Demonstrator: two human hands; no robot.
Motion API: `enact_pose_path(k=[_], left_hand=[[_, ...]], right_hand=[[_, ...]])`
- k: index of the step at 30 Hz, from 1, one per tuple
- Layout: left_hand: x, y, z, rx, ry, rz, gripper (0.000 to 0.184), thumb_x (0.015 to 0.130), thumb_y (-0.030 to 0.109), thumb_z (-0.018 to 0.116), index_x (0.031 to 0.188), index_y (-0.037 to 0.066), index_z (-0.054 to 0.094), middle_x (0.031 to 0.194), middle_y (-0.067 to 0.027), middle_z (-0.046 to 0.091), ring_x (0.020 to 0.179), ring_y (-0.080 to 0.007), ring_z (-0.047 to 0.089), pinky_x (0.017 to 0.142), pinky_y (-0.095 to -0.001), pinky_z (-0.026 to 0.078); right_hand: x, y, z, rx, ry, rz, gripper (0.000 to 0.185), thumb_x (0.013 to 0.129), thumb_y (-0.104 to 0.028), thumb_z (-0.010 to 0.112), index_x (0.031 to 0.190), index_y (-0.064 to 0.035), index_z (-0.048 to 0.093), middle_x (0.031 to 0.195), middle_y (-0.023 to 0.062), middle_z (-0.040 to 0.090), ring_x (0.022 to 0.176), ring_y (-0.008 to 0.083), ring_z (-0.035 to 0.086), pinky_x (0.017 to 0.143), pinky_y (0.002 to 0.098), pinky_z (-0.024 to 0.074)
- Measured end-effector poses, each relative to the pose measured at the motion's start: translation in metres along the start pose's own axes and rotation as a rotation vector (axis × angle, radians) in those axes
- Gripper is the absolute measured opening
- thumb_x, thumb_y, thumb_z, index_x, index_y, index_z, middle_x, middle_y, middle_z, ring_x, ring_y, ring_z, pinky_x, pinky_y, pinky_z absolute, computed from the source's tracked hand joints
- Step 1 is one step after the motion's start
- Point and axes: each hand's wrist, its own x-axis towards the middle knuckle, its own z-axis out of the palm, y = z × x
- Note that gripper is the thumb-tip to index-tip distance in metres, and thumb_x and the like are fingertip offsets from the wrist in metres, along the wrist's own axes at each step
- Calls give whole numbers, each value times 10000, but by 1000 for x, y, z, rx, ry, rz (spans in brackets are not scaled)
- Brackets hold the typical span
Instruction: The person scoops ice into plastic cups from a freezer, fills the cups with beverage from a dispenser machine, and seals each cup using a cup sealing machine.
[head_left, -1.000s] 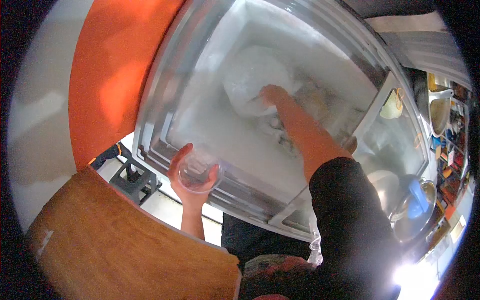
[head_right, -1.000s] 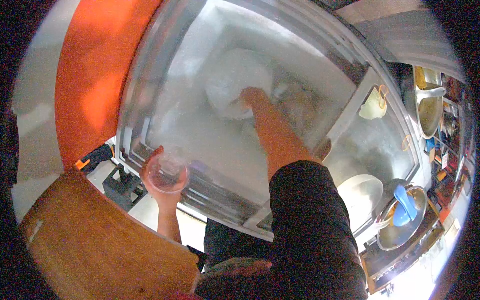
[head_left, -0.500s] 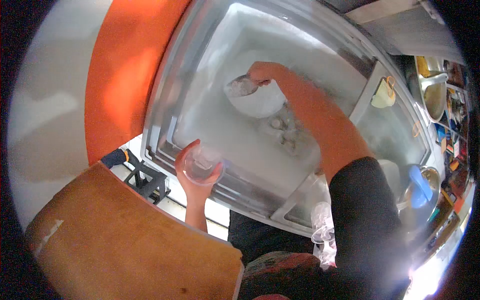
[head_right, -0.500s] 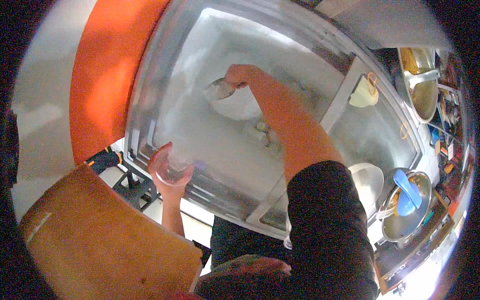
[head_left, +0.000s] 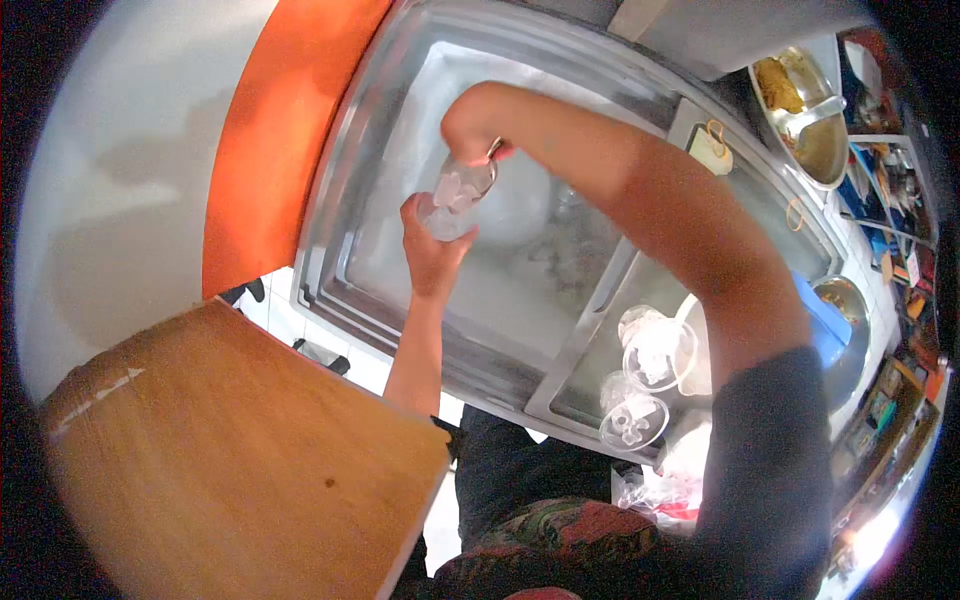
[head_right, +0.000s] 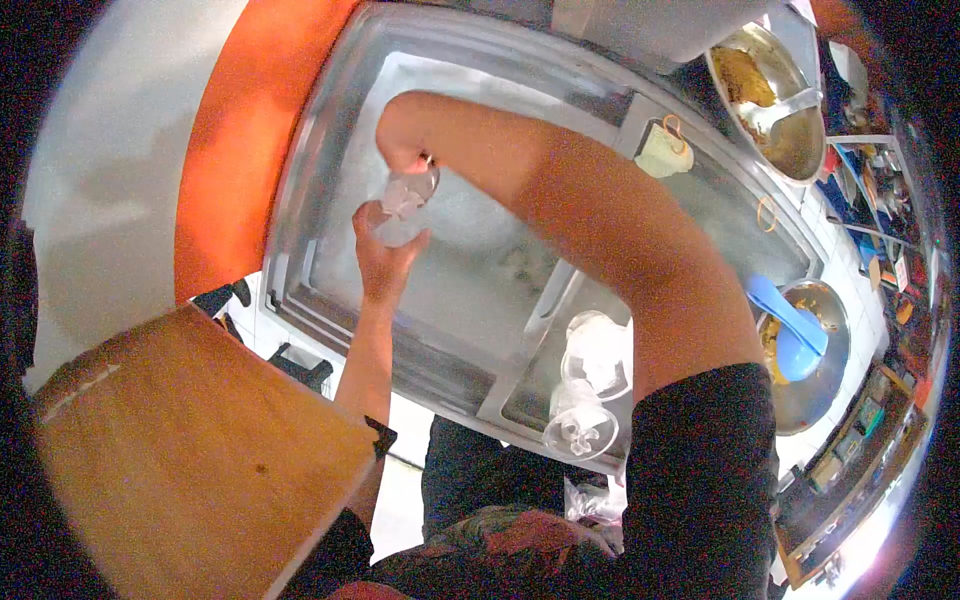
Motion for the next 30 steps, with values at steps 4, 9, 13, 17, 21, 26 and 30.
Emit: enact_pose_path(k=[4, 9, 13, 17, 21, 26, 30], left_hand=[[6, 30, 21, -109, -41, -116, 843, 622, 124, 884, 1299, 15, 393, 1224, -152, 542, 1161, -286, 531, 1004, -404, 424], [11, 30, 38, -215, 12, -134, 912, 626, 144, 893, 1350, 11, 355, 1273, -161, 516, 1208, -289, 510, 1023, -401, 420], [15, 40, 41, -317, 92, -70, 930, 615, 138, 899, 1351, 12, 344, 1287, -171, 501, 1213, -291, 504, 1030, -407, 412], [21, 30, 41, -281, 128, 52, 906, 591, 63, 891, 1323, 23, 359, 1291, -168, 493, 1194, -283, 498, 1021, -416, 420], [23, 19, 39, -377, 96, 190, 866, 637, 36, 870, 1328, 74, 350, 1328, -131, 475, 1227, -262, 466, 1063, -420, 392], [0, 27, 7, -341, 75, 200, 882, 634, -3, 847, 1341, 80, 326, 1310, -130, 493, 1206, -262, 480, 1055, -425, 405], [-41, 33, -31, -115, 152, 250, 933, 615, 12, 857, 1361, 83, 303, 1330, -138, 481, 1204, -277, 481, 1051, -437, 408]], right_hand=[[-35, -37, 26, -457, 106, 38, 192, 665, -86, 703, 852, -54, 734, 893, 117, 713, 780, 280, 692, 649, 405, 552], [-88, -58, 32, -426, 457, 10, 221, 691, -153, 740, 905, -106, 767, 933, 115, 733, 876, 296, 713, 666, 409, 566], [-111, -53, 27, -448, 558, -1, 167, 725, -149, 718, 880, -108, 766, 925, 122, 731, 880, 280, 716, 668, 419, 575], [-124, -48, 10, -382, 597, 12, 321, 757, -203, 743, 1063, -107, 753, 1071, 127, 723, 983, 293, 706, 754, 466, 580], [-129, -34, 2, -352, 834, -35, 319, 742, -217, 760, 1037, -93, 754, 1038, 122, 729, 949, 288, 715, 737, 458, 584], [-113, -22, -6, -433, 538, 213, 302, 741, -265, 737, 991, -96, 749, 1049, 127, 718, 945, 300, 703, 702, 481, 576], [0, 26, 25, -333, 446, 268, 284, 761, -224, 713, 1010, -92, 745, 1062, 90, 721, 953, 286, 699, 724, 484, 569]])
